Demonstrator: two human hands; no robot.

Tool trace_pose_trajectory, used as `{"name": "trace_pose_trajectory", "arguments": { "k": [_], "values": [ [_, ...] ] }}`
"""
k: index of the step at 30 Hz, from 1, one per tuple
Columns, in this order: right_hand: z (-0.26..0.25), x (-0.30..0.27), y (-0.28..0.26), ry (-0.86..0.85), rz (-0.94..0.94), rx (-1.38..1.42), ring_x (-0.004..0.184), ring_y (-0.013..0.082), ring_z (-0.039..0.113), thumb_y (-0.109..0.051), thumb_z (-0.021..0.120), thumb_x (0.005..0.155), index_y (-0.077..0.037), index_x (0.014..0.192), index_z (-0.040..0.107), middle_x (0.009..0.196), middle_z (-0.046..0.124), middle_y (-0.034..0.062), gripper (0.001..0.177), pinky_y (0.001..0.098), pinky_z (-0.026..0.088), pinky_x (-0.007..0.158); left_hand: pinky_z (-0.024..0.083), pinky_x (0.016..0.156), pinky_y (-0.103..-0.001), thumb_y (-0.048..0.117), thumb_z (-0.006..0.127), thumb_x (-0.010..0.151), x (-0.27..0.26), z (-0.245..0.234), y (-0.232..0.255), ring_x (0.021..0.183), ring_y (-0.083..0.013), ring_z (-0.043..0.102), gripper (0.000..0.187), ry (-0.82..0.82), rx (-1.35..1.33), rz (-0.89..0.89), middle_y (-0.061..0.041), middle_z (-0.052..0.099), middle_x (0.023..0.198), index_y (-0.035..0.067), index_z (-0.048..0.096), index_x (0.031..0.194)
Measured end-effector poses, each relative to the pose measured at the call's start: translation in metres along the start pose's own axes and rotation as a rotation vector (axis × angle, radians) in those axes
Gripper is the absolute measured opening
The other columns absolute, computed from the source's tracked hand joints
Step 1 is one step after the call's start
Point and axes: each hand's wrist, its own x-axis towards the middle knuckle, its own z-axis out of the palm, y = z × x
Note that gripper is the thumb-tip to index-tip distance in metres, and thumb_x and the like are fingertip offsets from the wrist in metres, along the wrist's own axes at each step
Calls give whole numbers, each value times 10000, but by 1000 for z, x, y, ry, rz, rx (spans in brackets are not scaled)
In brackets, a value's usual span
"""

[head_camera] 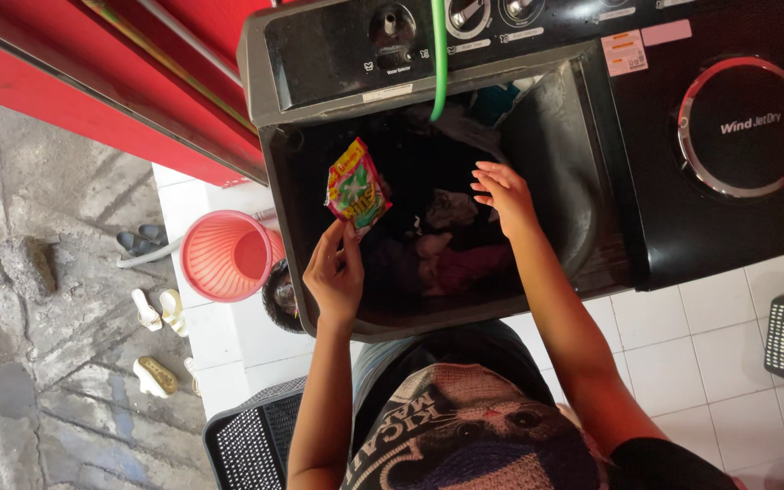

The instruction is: The person puts clothes into a washing machine, adds water using a hose, opens detergent packets by hand, and pours the detergent into the machine.

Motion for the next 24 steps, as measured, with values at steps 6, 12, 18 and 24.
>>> {"name": "trace_pose_trajectory", "arguments": {
  "k": [6, 12, 18, 24],
  "values": [
    [19, 88, 86, 73, -364, -724, 1238, 318, 609, -192, 883, 824, -3, 1425, 557, 1330, 641, 215, 710, 437, 507, 1013, 616, 642, -239, 32, 685, 1023, -10, -20, -11, 849, -113, 722, 181, 54, 85, -24, -127, 759, 1048, -25, 703, 1194],
    [82, 76, 147, -116, -329, -1200, 1374, 443, 389, -236, 922, 760, -12, 1541, 279, 1509, 382, 312, 1036, 516, 400, 1084, 574, 578, -240, 27, 707, 986, -23, -45, -25, 789, -112, 719, 196, 113, 240, -97, -144, 773, 1035, -37, 719, 1171],
    [66, 75, 153, -339, 93, -1491, 1419, 414, 359, -209, 863, 804, -98, 1569, 248, 1576, 296, 261, 988, 492, 395, 1112, 622, 662, -235, 29, 702, 987, -27, -58, -33, 884, -129, 727, 218, 125, 262, -115, -164, 756, 1107, -30, 710, 1197],
    [-38, 78, 115, -674, 387, -1392, 1463, 386, 329, -181, 804, 848, -183, 1597, 217, 1644, 211, 210, 952, 468, 389, 1141, 601, 631, -248, 34, 708, 992, -18, -60, -39, 845, -137, 721, 198, 89, 238, -217, -148, 762, 1061, -30, 714, 1180]
  ]
}}
